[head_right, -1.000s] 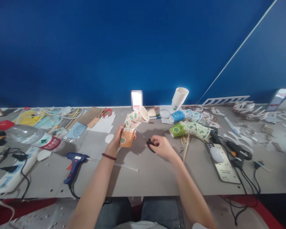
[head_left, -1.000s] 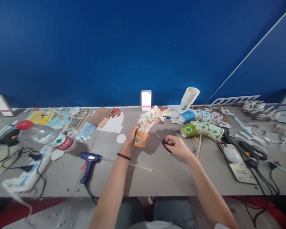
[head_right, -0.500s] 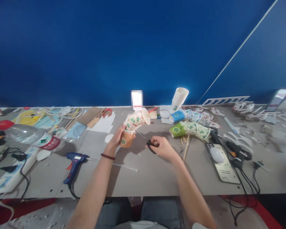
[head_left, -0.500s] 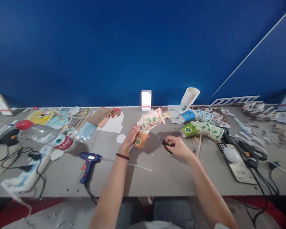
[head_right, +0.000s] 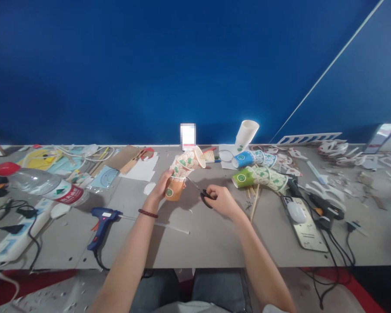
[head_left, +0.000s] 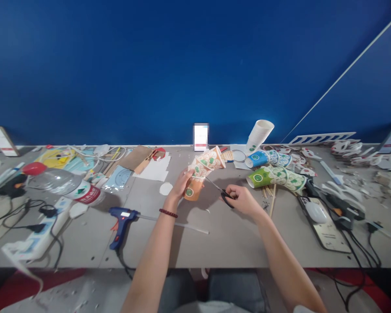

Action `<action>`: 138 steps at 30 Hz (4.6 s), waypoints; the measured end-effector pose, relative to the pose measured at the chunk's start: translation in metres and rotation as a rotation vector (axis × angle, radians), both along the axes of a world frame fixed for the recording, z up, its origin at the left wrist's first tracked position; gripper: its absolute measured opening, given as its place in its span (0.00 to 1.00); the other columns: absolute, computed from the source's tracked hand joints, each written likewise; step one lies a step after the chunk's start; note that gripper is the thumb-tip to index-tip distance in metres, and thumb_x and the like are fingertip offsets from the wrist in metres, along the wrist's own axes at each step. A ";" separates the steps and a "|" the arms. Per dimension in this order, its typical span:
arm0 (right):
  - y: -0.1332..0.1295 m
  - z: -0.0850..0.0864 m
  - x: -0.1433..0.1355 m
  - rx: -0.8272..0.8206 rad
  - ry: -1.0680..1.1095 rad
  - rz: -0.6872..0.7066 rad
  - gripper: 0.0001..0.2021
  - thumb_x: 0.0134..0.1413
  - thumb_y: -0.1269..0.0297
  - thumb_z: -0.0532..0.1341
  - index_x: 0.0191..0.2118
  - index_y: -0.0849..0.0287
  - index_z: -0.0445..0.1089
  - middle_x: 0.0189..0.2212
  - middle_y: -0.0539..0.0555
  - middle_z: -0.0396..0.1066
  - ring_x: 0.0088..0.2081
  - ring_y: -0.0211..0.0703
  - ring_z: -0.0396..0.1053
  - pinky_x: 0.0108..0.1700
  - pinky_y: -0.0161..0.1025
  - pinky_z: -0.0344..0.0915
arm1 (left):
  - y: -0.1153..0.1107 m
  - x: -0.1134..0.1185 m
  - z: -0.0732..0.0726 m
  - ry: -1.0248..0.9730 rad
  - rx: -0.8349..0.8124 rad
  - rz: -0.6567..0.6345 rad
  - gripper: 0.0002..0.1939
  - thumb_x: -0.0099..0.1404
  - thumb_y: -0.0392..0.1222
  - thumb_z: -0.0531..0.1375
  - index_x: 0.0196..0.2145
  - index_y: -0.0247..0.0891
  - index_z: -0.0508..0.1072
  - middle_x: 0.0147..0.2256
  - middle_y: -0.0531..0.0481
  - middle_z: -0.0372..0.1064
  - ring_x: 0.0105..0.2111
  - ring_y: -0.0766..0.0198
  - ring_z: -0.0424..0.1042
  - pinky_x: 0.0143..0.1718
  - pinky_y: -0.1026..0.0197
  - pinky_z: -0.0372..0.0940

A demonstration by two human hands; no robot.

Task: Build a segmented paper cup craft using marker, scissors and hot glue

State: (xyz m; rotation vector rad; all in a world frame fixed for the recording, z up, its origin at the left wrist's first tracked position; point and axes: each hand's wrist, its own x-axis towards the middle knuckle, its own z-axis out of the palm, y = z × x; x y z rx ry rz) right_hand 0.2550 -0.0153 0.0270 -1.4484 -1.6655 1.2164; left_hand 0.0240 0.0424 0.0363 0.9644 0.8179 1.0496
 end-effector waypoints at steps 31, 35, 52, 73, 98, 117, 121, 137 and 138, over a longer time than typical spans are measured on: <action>-0.021 0.005 -0.018 0.880 -0.472 -0.001 0.08 0.51 0.60 0.61 0.29 0.58 0.71 0.15 0.47 0.68 0.17 0.33 0.62 0.24 0.32 0.54 | 0.005 -0.047 -0.037 -0.131 0.074 -0.013 0.41 0.33 0.55 0.73 0.45 0.35 0.74 0.35 0.41 0.77 0.35 0.51 0.76 0.37 0.52 0.69; -0.022 0.006 -0.019 0.922 -0.580 -0.064 0.09 0.53 0.58 0.60 0.30 0.58 0.73 0.15 0.48 0.69 0.19 0.35 0.65 0.24 0.34 0.52 | 0.007 -0.045 -0.033 -0.084 0.136 0.068 0.37 0.37 0.55 0.72 0.45 0.37 0.75 0.41 0.39 0.77 0.42 0.48 0.75 0.44 0.50 0.68; -0.013 -0.003 -0.023 0.800 -0.638 -0.248 0.08 0.49 0.59 0.60 0.24 0.57 0.69 0.16 0.48 0.68 0.18 0.35 0.63 0.24 0.34 0.47 | 0.011 -0.015 -0.005 0.048 0.423 0.347 0.23 0.55 0.51 0.66 0.48 0.42 0.73 0.50 0.44 0.72 0.53 0.51 0.68 0.56 0.51 0.60; -0.012 -0.003 -0.020 0.922 -0.662 -0.251 0.08 0.50 0.60 0.59 0.27 0.57 0.71 0.16 0.50 0.69 0.19 0.37 0.64 0.24 0.35 0.48 | -0.019 -0.010 0.035 1.033 1.169 0.530 0.42 0.53 0.48 0.68 0.62 0.44 0.55 0.59 0.36 0.58 0.60 0.42 0.58 0.62 0.38 0.50; -0.014 0.004 -0.019 0.721 -0.624 -0.061 0.07 0.49 0.60 0.60 0.29 0.57 0.68 0.20 0.50 0.72 0.21 0.39 0.67 0.26 0.35 0.50 | -0.015 -0.005 -0.008 0.895 1.056 0.762 0.35 0.48 0.56 0.68 0.51 0.39 0.69 0.45 0.40 0.72 0.47 0.45 0.70 0.62 0.43 0.49; -0.013 0.000 -0.020 0.616 -0.562 -0.068 0.09 0.48 0.57 0.60 0.30 0.58 0.70 0.18 0.50 0.71 0.21 0.40 0.67 0.27 0.35 0.52 | -0.019 0.002 -0.004 0.988 1.239 0.704 0.35 0.57 0.64 0.60 0.54 0.38 0.67 0.45 0.39 0.74 0.44 0.50 0.72 0.56 0.47 0.58; -0.012 0.001 -0.021 0.440 -0.407 -0.055 0.09 0.48 0.57 0.62 0.28 0.57 0.68 0.18 0.47 0.67 0.21 0.36 0.62 0.27 0.33 0.53 | -0.024 0.007 0.000 0.912 1.114 0.621 0.43 0.53 0.63 0.65 0.60 0.39 0.61 0.48 0.38 0.72 0.48 0.49 0.71 0.59 0.46 0.55; -0.004 -0.003 -0.017 0.039 0.118 -0.035 0.13 0.46 0.54 0.65 0.27 0.60 0.69 0.17 0.45 0.58 0.21 0.32 0.51 0.23 0.33 0.47 | -0.019 -0.007 0.010 -0.011 -0.065 0.117 0.23 0.51 0.52 0.69 0.42 0.37 0.76 0.39 0.44 0.78 0.39 0.54 0.76 0.40 0.58 0.68; -0.003 -0.003 -0.017 0.034 0.116 -0.032 0.14 0.46 0.54 0.65 0.27 0.61 0.69 0.17 0.45 0.59 0.21 0.32 0.51 0.23 0.33 0.47 | -0.020 -0.007 0.011 -0.010 -0.076 0.125 0.23 0.50 0.51 0.69 0.41 0.38 0.76 0.38 0.45 0.78 0.38 0.55 0.77 0.39 0.59 0.68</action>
